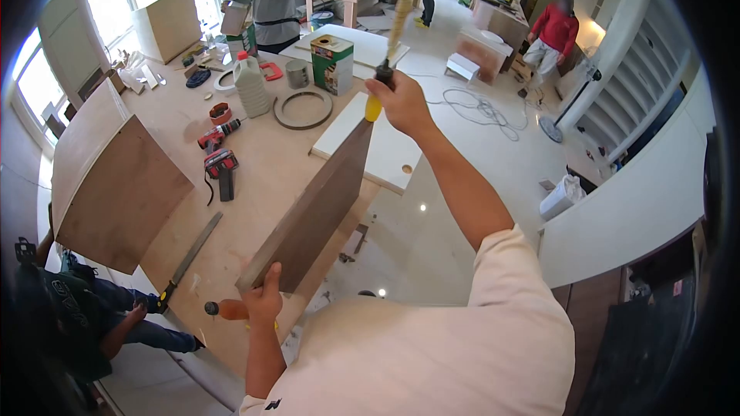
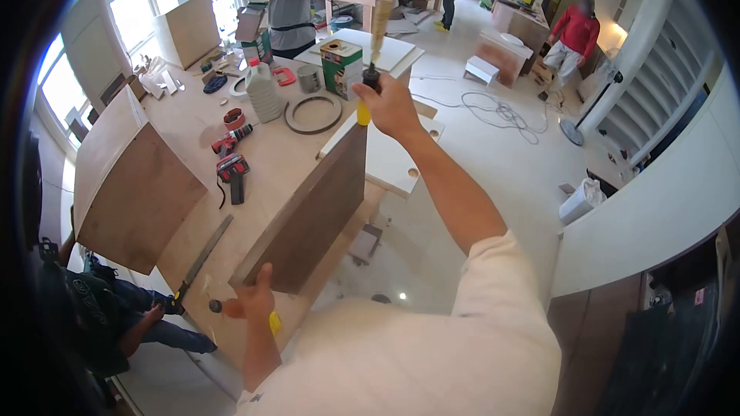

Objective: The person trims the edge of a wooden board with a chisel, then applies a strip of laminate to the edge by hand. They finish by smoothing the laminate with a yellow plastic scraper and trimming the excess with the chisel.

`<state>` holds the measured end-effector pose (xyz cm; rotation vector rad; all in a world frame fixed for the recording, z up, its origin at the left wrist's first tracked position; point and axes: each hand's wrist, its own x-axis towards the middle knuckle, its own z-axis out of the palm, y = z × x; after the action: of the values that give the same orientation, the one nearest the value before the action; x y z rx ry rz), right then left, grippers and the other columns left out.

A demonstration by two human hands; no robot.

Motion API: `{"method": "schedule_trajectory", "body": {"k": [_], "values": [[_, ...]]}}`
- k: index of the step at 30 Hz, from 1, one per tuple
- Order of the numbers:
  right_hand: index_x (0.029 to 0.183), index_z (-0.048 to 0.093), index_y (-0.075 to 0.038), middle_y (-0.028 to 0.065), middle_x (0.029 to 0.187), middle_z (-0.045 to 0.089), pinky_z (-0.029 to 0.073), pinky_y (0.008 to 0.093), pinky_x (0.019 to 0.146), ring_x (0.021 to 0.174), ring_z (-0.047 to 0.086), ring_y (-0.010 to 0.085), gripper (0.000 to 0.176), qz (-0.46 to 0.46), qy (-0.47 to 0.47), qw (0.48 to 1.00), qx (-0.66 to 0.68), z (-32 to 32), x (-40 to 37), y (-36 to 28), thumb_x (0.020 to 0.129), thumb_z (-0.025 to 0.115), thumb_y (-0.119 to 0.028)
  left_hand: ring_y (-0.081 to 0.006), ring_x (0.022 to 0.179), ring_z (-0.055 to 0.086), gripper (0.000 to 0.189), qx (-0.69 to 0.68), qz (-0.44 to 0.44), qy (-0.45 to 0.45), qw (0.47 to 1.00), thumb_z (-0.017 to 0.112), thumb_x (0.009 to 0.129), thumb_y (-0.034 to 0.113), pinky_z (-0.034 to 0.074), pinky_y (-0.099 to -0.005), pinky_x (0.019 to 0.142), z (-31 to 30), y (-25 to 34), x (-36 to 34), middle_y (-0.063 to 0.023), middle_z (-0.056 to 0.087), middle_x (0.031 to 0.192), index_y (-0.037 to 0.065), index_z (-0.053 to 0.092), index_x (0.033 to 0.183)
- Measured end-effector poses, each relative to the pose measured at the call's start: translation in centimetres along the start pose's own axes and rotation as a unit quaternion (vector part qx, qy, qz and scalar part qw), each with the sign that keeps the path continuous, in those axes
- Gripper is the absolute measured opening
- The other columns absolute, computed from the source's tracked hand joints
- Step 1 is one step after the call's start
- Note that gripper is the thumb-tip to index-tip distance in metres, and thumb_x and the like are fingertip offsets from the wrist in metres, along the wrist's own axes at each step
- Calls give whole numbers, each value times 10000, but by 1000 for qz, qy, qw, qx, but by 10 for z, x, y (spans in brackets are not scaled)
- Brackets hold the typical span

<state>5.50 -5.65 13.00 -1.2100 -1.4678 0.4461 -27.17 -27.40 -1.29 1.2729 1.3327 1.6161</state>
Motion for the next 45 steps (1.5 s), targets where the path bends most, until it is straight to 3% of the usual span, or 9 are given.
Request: {"method": "schedule_trajectory", "body": {"k": [5, 11, 15, 18, 21, 28, 32, 35, 45], "values": [[1011, 629, 0, 81, 858, 690, 494, 285, 767, 806, 632, 139, 307, 23, -38, 998, -49, 7, -3, 8, 939, 671, -296, -130, 896, 574, 252, -19, -2, -17, 1000, 713, 879, 95, 459, -264, 791, -3, 1, -1, -47, 649, 969, -31, 625, 1078], [1027, 634, 9, 103, 871, 698, 501, 305, 749, 803, 643, 167, 340, 19, -37, 995, -93, 14, -3, -7, 944, 654, -321, -132, 887, 578, 244, -11, 4, -27, 1000, 722, 879, 107, 461, -265, 787, -5, -3, 2, -45, 654, 961, -30, 635, 1061], [989, 643, 20, 145, 828, 686, 501, 349, 706, 743, 644, 226, 417, -28, 11, 999, -10, 12, 1, -3, 909, 678, -388, -133, 887, 580, 251, -22, 25, -27, 999, 728, 878, 115, 463, -266, 788, -1, 0, 4, -46, 654, 960, -28, 637, 1062], [984, 647, 11, 138, 846, 695, 503, 342, 708, 753, 650, 217, 397, -19, 1, 998, -67, 9, -5, -4, 908, 683, -378, -130, 890, 581, 246, 11, -5, -18, 1000, 731, 878, 124, 462, -266, 787, -3, 2, 2, -45, 653, 959, -26, 640, 1051], [1005, 651, 0, 137, 872, 704, 505, 335, 711, 768, 658, 209, 386, -19, 46, 999, -10, 5, -11, 4, 906, 687, -372, -121, 864, 570, 244, -6, 15, -12, 1000, 739, 876, 137, 455, -256, 765, 2, 11, 3, -35, 646, 944, -22, 644, 1034], [1013, 620, 15, 109, 855, 682, 500, 292, 731, 772, 625, 148, 372, 6, -38, 998, 56, 24, -43, -12, 932, 669, -345, -106, 783, 547, 221, 0, 29, -41, 999, 730, 879, 129, 443, -247, 696, -3, 5, 4, -18, 633, 888, -17, 649, 1024], [1069, 603, -15, 47, 852, 645, 484, 250, 755, 814, 608, 105, 345, -19, -26, 981, 190, 35, -65, -46, 933, 680, -323, -108, 794, 563, 224, 20, 33, -44, 998, 727, 875, 113, 453, -250, 703, -3, -2, 11, -40, 643, 902, -16, 653, 1043], [1090, 594, -25, 35, 889, 649, 479, 247, 770, 827, 600, 98, 334, 13, -84, 995, 61, 41, -65, -26, 931, 687, -305, -115, 813, 577, 238, 20, 39, -58, 997, 726, 871, 102, 465, -255, 719, -8, -3, 3, -58, 654, 924, -21, 653, 1061], [1099, 589, -12, 28, 903, 653, 478, 246, 755, 847, 604, 92, 279, -7, -128, 977, 173, 66, -101, -70, 938, 678, -221, -122, 848, 602, 268, 9, 61, -75, 995, 719, 875, 88, 482, -263, 768, -4, 6, 6, -65, 677, 975, -14, 647, 1112]]}}
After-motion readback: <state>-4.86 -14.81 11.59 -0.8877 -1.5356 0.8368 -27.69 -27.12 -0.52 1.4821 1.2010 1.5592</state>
